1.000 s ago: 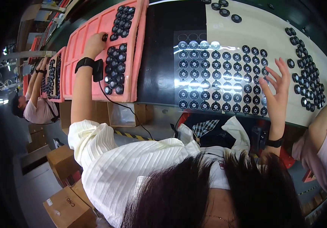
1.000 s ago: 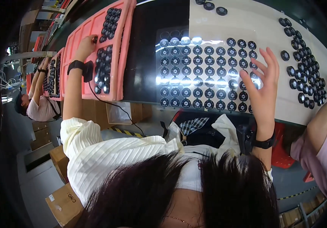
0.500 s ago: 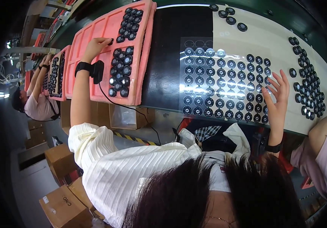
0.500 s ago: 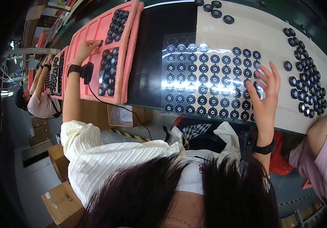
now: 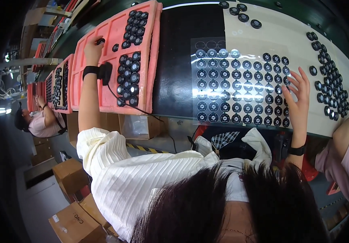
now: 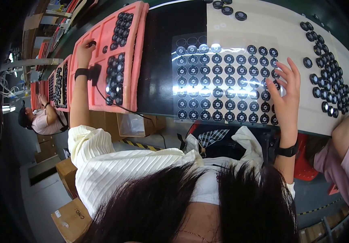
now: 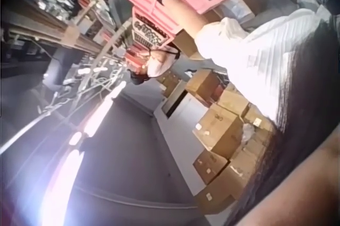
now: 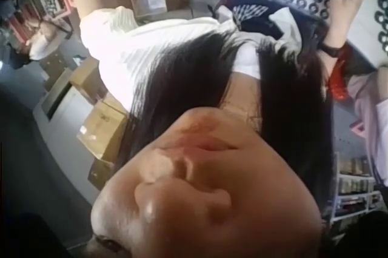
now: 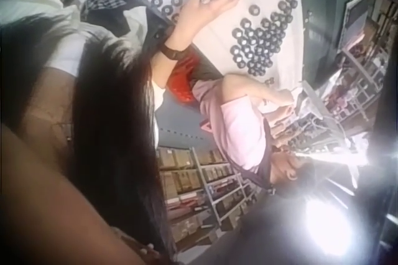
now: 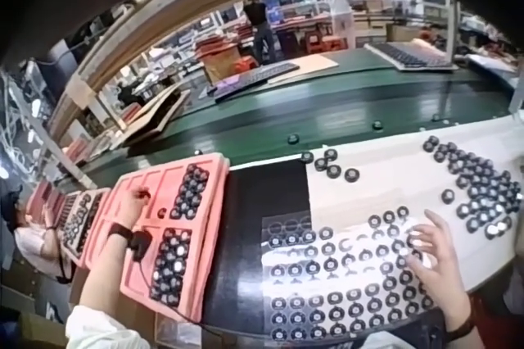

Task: The person picks up a round black device from a pink tray, peels a circular sticker from a sheet, and applies it to the device. They then place the finished item onto the table and repeat the process.

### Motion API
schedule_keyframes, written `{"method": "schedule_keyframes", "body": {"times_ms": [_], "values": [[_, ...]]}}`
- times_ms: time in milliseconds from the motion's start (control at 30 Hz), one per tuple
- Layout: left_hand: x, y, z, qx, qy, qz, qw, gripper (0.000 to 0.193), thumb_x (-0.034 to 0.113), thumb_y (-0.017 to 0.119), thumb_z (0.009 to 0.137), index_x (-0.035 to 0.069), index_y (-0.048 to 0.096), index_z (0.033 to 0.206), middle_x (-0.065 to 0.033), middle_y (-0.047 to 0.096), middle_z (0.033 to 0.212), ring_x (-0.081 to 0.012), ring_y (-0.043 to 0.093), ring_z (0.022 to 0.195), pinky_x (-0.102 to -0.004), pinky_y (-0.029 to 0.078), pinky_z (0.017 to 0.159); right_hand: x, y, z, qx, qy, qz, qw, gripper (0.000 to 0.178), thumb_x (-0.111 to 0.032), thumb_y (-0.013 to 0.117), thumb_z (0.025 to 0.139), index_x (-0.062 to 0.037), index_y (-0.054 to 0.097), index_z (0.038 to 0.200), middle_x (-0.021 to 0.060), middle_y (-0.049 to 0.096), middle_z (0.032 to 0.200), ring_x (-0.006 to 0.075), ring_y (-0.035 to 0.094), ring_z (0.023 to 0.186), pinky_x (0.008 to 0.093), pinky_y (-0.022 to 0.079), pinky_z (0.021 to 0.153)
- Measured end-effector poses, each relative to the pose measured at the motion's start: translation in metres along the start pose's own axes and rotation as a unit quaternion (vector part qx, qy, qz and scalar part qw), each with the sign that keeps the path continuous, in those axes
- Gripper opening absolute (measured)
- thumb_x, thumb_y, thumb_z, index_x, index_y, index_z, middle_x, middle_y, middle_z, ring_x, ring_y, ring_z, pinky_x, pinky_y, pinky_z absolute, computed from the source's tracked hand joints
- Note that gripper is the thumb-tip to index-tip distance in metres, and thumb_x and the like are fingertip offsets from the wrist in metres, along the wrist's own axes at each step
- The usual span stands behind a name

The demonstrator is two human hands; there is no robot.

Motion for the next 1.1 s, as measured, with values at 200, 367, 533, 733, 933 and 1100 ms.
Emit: {"method": "schedule_keyframes", "body": {"times_ms": [200, 367, 533, 733, 933, 1100], "values": [[-0.025, 0.013, -0.018, -0.108, 0.185, 0.22, 0.952, 0.036, 0.002, 0.044, 0.078, 0.002, 0.048, 0.114, -0.0162, 0.057, 0.104, -0.0262, 0.056, 0.094, -0.0303, 0.045, 0.078, -0.001, -0.002, 0.01, 0.013, -0.026, 0.003, 1.0, 0.035, -0.006, 0.056, 0.077, -0.0029, 0.047, 0.111, 0.0088, 0.034, 0.127, 0.0183, 0.047, 0.105, 0.0287, 0.041, 0.084], [-0.022, 0.006, -0.03, -0.18, 0.15, 0.152, 0.96, 0.04, 0.018, 0.038, 0.088, 0.002, 0.035, 0.125, -0.0165, 0.035, 0.129, -0.0253, 0.031, 0.122, -0.0303, 0.025, 0.1, 0.0, -0.013, 0.023, 0.026, -0.064, -0.005, 0.998, 0.025, -0.006, 0.056, 0.077, -0.0034, 0.054, 0.102, 0.008, 0.046, 0.116, 0.0166, 0.05, 0.1, 0.0277, 0.041, 0.081], [-0.009, 0.005, -0.036, -0.23, 0.04, 0.168, 0.958, 0.048, 0.029, 0.038, 0.09, 0.001, 0.029, 0.128, -0.0139, 0.033, 0.131, -0.0219, 0.027, 0.124, -0.0286, 0.023, 0.099, -0.006, 0.004, 0.045, -0.112, -0.125, -0.084, 0.982, 0.014, -0.008, 0.058, 0.075, -0.0018, 0.057, 0.088, 0.0076, 0.056, 0.095, 0.0168, 0.055, 0.085, 0.0259, 0.043, 0.073], [0.049, -0.013, -0.035, -0.277, -0.102, 0.278, 0.914, 0.05, 0.034, 0.043, 0.086, 0.001, 0.038, 0.123, -0.0177, 0.046, 0.119, -0.0262, 0.041, 0.115, -0.0312, 0.031, 0.093, -0.011, 0.044, 0.077, -0.178, -0.195, -0.099, 0.959, 0.012, -0.011, 0.058, 0.073, -0.0013, 0.058, 0.08, 0.01, 0.058, 0.08, 0.0209, 0.056, 0.069, 0.0274, 0.044, 0.063], [0.209, 0.069, -0.017, -0.194, 0.173, 0.26, 0.93, 0.04, 0.041, 0.053, 0.078, 0.005, 0.058, 0.093, -0.0151, 0.059, 0.091, -0.0294, 0.055, 0.088, -0.0373, 0.043, 0.071, 0.009, 0.1, 0.115, -0.204, -0.143, -0.109, 0.962, 0.01, -0.015, 0.061, 0.069, -0.0063, 0.061, 0.074, 0.0084, 0.059, 0.068, 0.0221, 0.057, 0.064, 0.0302, 0.044, 0.058], [0.259, 0.152, -0.041, -0.25, 0.293, 0.277, 0.88, 0.045, 0.05, 0.058, 0.069, 0.005, 0.056, 0.069, -0.0095, 0.058, 0.07, -0.0267, 0.058, 0.07, -0.0362, 0.044, 0.06, -0.002, 0.121, 0.114, -0.234, -0.084, -0.125, 0.961, 0.011, -0.017, 0.063, 0.068, -0.0064, 0.062, 0.071, 0.0068, 0.059, 0.066, 0.0202, 0.057, 0.062, 0.0283, 0.044, 0.058]]}}
Point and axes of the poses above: each hand's wrist, its own z-axis towards the middle knuckle, its own y-axis out of the palm, x = y × z, the point moved 2 cm from there along z, towards the middle knuckle
